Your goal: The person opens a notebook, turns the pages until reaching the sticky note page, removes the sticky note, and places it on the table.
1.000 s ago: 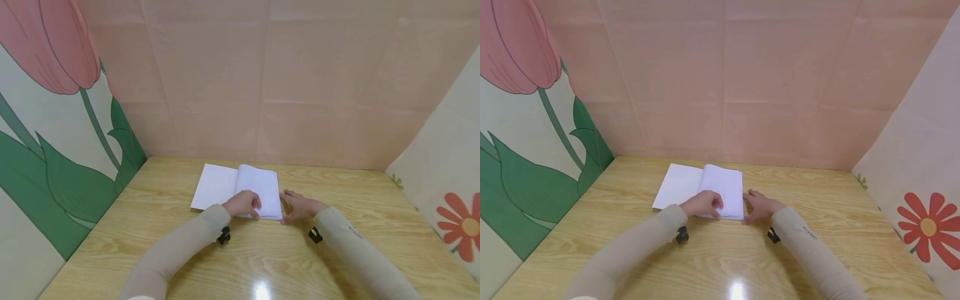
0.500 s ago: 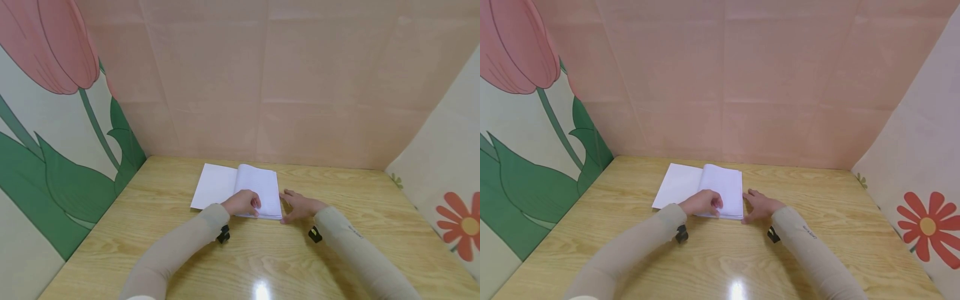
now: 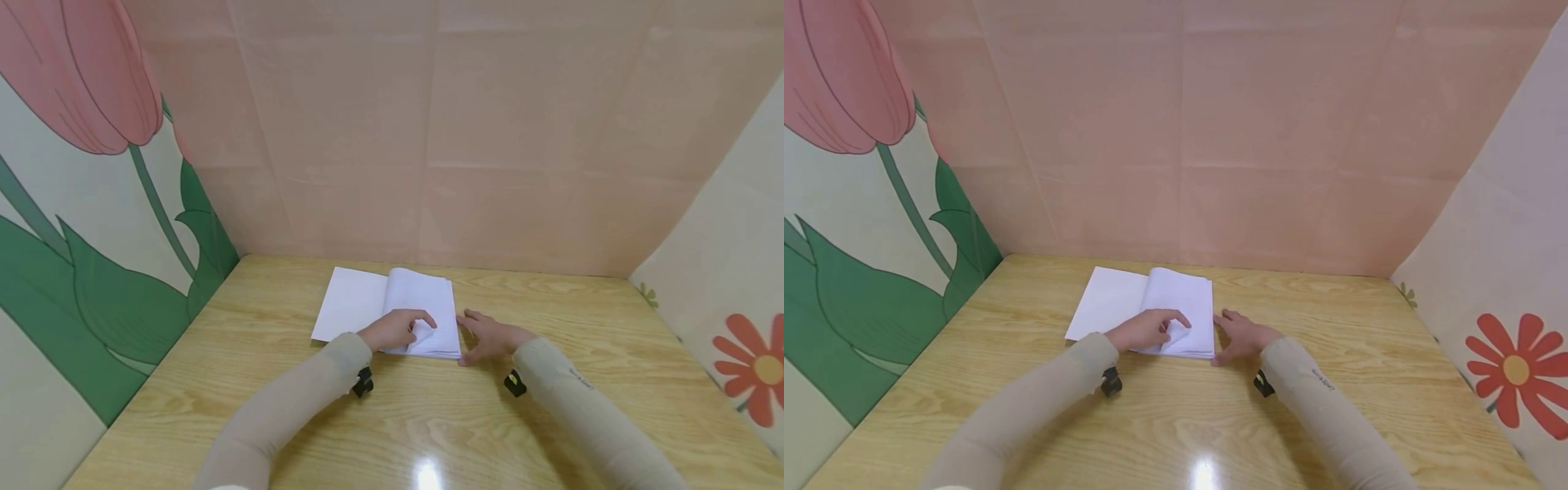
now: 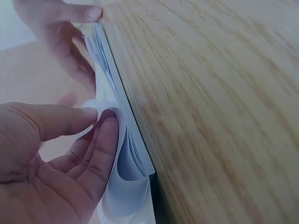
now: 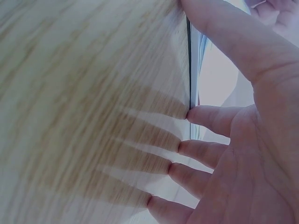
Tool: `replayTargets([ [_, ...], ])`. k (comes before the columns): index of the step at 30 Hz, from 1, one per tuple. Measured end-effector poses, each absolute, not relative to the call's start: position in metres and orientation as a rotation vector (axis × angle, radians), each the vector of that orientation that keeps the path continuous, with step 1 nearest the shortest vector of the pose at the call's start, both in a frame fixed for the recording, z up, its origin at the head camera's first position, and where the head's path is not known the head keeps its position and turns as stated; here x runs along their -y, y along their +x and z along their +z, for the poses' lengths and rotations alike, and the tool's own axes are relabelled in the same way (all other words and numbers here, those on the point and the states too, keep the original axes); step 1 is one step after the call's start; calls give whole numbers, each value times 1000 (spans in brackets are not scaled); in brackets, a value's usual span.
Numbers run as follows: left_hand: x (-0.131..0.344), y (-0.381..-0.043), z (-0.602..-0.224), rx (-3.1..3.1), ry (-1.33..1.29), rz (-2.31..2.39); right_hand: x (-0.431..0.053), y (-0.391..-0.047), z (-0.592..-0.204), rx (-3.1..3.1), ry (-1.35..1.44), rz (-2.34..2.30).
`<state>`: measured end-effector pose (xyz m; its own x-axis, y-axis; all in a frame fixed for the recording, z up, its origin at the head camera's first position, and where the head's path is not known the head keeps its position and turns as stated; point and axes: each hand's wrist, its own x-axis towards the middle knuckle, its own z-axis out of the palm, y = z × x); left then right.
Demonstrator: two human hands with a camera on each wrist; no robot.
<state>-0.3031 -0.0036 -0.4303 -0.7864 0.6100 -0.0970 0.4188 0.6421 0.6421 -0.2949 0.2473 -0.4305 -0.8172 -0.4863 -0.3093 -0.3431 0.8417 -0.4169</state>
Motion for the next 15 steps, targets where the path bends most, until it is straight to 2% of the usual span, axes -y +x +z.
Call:
replayTargets([
  [15, 2, -307, -430, -2604, 788, 892, -249, -295, -431, -2607, -634, -502],
])
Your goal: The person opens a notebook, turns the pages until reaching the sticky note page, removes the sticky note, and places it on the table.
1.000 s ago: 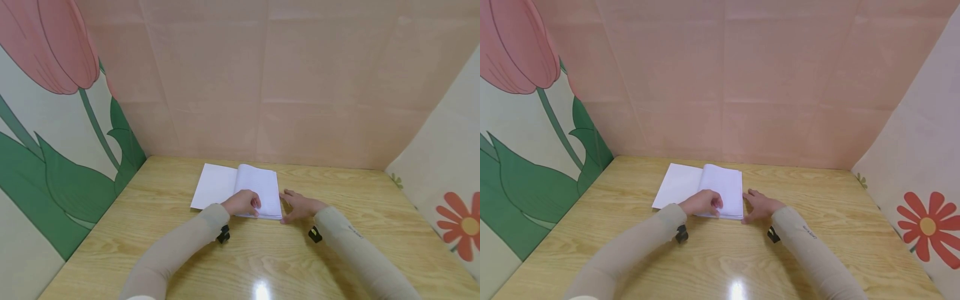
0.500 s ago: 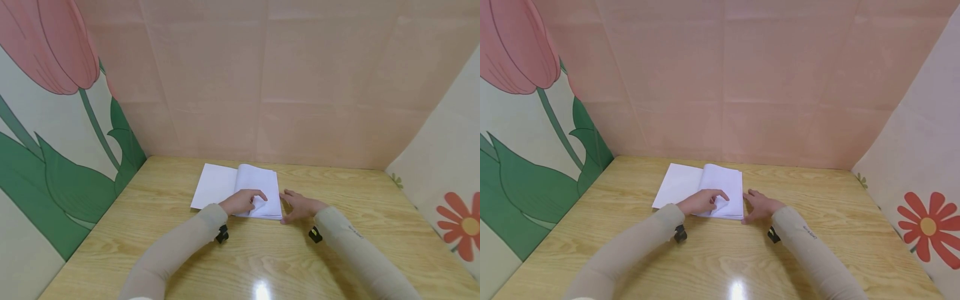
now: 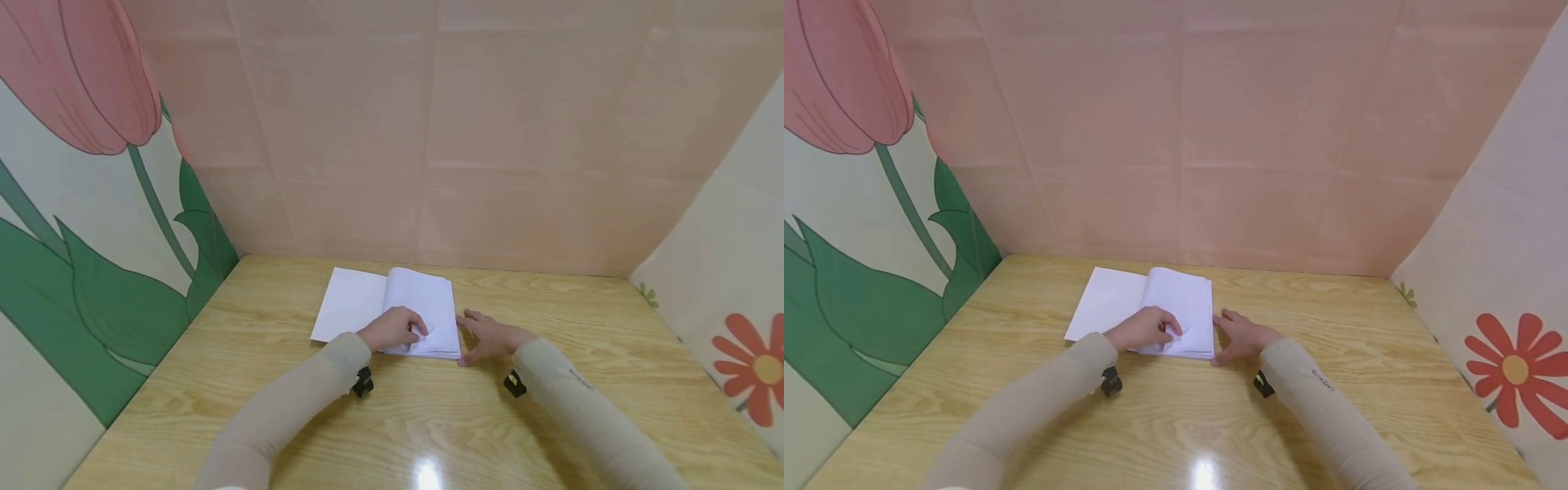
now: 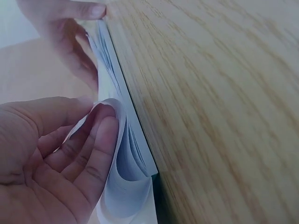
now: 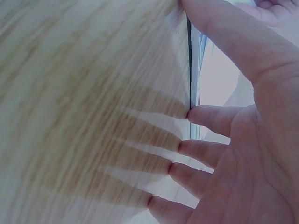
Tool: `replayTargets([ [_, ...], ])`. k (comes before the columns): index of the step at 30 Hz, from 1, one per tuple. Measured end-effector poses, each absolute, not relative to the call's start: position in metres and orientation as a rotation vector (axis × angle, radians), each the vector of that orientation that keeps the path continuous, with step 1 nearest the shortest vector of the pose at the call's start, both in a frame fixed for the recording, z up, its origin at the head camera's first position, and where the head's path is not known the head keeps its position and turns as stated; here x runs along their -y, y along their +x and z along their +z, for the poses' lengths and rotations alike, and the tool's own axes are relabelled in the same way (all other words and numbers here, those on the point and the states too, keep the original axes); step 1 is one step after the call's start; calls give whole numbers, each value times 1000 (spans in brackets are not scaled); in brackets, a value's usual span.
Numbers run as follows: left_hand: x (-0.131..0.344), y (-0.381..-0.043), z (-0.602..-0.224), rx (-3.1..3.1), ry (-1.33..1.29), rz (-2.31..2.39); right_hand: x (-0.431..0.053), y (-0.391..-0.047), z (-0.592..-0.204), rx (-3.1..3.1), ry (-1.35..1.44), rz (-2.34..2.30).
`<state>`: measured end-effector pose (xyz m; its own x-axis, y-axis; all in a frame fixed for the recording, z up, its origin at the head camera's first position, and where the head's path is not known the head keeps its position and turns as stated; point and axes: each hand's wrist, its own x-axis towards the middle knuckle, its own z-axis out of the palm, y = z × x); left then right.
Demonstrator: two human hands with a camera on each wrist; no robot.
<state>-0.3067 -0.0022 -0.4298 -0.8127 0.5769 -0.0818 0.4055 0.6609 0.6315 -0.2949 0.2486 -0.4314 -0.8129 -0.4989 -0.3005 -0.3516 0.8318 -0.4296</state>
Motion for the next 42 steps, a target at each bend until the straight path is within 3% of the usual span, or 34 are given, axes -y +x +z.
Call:
replayTargets([
  [24, 47, -290, -381, -2657, 666, 1196, -246, -295, -427, -2603, -655, -492],
  [42, 104, -282, -372, -2624, 507, 1532, -246, -290, -426, -2602, -613, -527],
])
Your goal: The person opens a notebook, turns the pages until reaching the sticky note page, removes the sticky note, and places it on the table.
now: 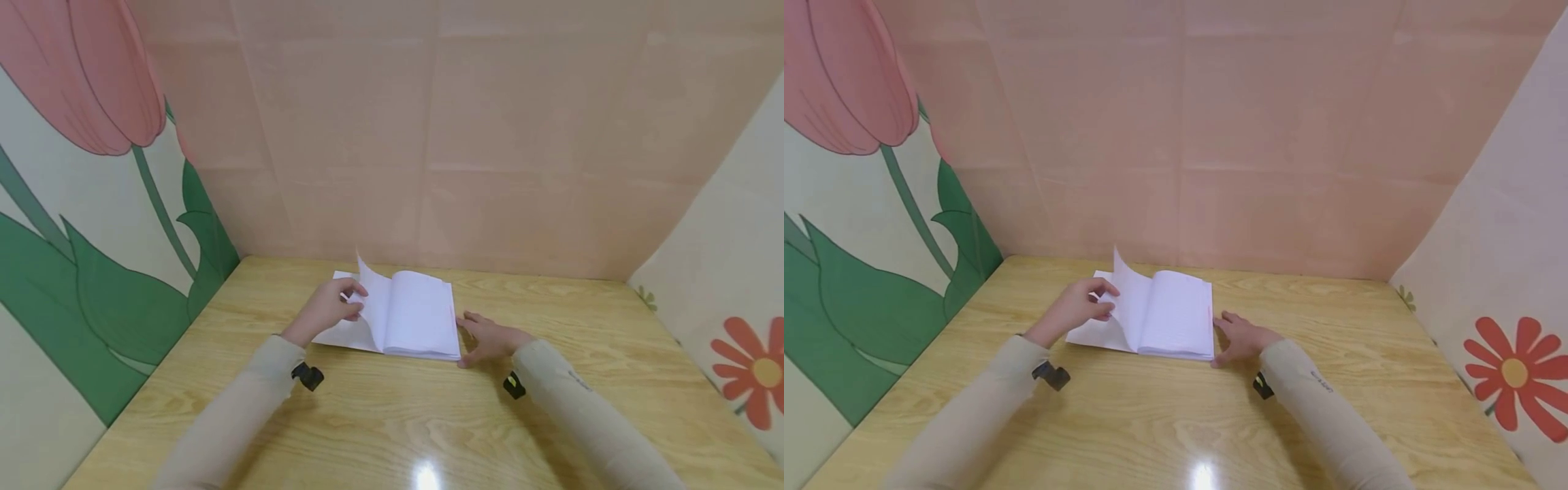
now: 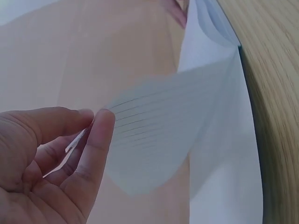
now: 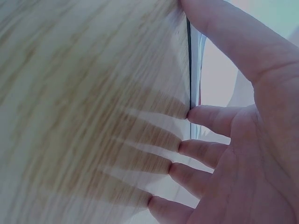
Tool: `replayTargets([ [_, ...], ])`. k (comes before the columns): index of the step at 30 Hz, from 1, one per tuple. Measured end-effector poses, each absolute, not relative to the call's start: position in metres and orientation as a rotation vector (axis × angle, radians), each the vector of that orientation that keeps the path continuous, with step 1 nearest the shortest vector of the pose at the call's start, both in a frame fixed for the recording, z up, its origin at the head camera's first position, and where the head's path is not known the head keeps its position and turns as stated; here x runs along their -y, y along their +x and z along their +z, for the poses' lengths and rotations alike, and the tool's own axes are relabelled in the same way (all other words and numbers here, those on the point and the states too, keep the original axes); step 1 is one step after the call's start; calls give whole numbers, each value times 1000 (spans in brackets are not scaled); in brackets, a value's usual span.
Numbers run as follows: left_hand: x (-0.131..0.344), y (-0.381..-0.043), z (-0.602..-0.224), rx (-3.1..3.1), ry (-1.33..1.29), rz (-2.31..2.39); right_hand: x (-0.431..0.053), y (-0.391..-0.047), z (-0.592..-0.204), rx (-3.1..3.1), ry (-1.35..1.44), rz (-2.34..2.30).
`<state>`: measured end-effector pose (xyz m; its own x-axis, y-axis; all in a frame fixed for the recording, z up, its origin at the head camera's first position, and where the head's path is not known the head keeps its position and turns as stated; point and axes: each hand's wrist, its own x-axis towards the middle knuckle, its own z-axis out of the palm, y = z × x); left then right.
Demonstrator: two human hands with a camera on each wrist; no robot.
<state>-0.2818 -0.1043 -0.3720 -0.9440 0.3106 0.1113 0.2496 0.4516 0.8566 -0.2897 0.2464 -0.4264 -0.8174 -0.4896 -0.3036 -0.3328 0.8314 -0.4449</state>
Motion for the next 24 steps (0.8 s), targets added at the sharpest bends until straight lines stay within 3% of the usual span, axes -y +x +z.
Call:
replayTargets([
  [24, 153, -281, -403, -2724, 249, 1180, -247, -288, -427, -2606, -628, -528],
])
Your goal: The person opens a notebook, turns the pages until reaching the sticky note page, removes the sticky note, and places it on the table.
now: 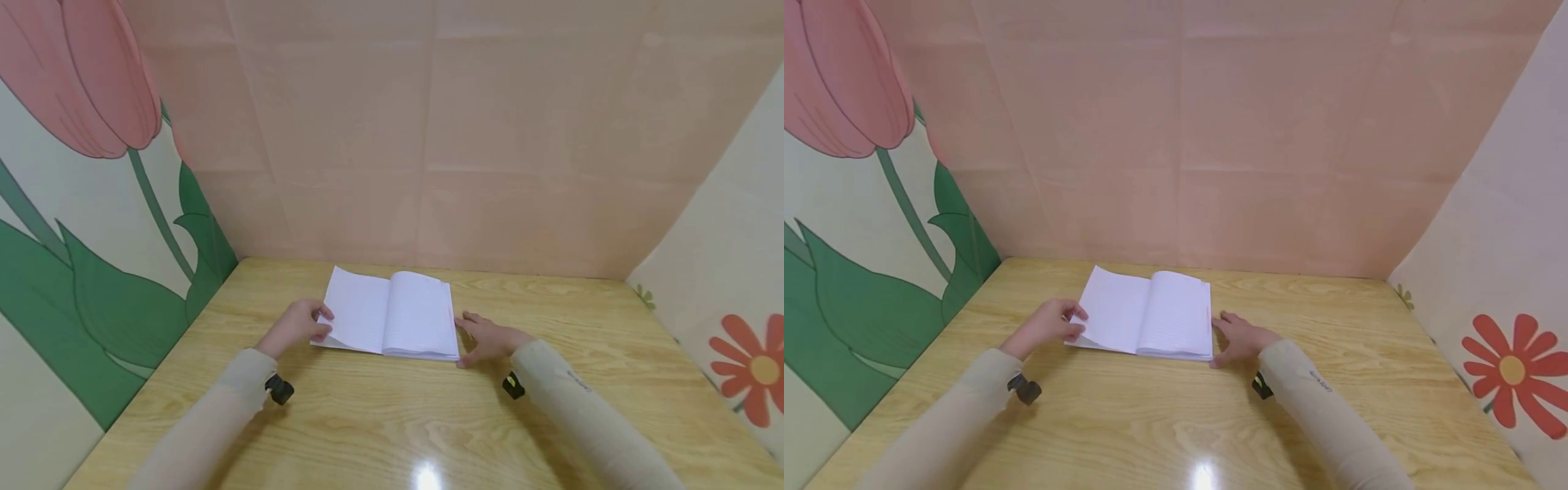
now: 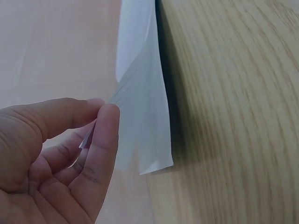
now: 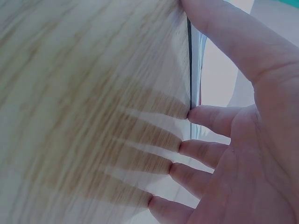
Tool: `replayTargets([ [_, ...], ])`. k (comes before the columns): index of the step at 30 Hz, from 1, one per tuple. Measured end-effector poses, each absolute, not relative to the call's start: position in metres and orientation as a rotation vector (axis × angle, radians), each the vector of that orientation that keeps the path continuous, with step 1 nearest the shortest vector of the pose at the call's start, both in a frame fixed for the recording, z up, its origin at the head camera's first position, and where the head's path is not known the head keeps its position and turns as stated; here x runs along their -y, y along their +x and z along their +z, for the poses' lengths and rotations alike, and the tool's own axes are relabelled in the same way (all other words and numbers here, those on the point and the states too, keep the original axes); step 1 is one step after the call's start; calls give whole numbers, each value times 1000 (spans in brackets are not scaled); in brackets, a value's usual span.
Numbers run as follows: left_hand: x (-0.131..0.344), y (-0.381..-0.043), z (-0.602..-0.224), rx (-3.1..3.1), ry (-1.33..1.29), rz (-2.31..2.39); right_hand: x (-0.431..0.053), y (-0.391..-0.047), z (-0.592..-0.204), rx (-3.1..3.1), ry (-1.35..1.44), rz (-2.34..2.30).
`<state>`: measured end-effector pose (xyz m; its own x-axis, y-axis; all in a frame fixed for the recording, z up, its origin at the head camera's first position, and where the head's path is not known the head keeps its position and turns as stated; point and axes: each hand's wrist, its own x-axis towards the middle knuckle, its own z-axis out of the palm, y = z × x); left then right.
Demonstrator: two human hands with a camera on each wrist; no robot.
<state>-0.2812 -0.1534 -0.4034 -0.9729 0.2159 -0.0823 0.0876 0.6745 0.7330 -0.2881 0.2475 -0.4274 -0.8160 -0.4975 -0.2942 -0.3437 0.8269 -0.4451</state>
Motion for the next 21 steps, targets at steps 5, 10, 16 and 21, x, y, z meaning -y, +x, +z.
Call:
replayTargets([
  [5, 156, -283, -408, -2728, 249, 1141, -247, -288, -427, -2605, -631, -535],
  [10, 157, -284, -413, -2725, 263, 1108, -247, -289, -428, -2604, -635, -531],
  [16, 158, -286, -419, -2690, 242, 1119, -247, -289, -428, -2598, -631, -514],
  [21, 159, -288, -426, -2642, 205, 1162, -247, -288, -427, -2594, -629, -530],
])
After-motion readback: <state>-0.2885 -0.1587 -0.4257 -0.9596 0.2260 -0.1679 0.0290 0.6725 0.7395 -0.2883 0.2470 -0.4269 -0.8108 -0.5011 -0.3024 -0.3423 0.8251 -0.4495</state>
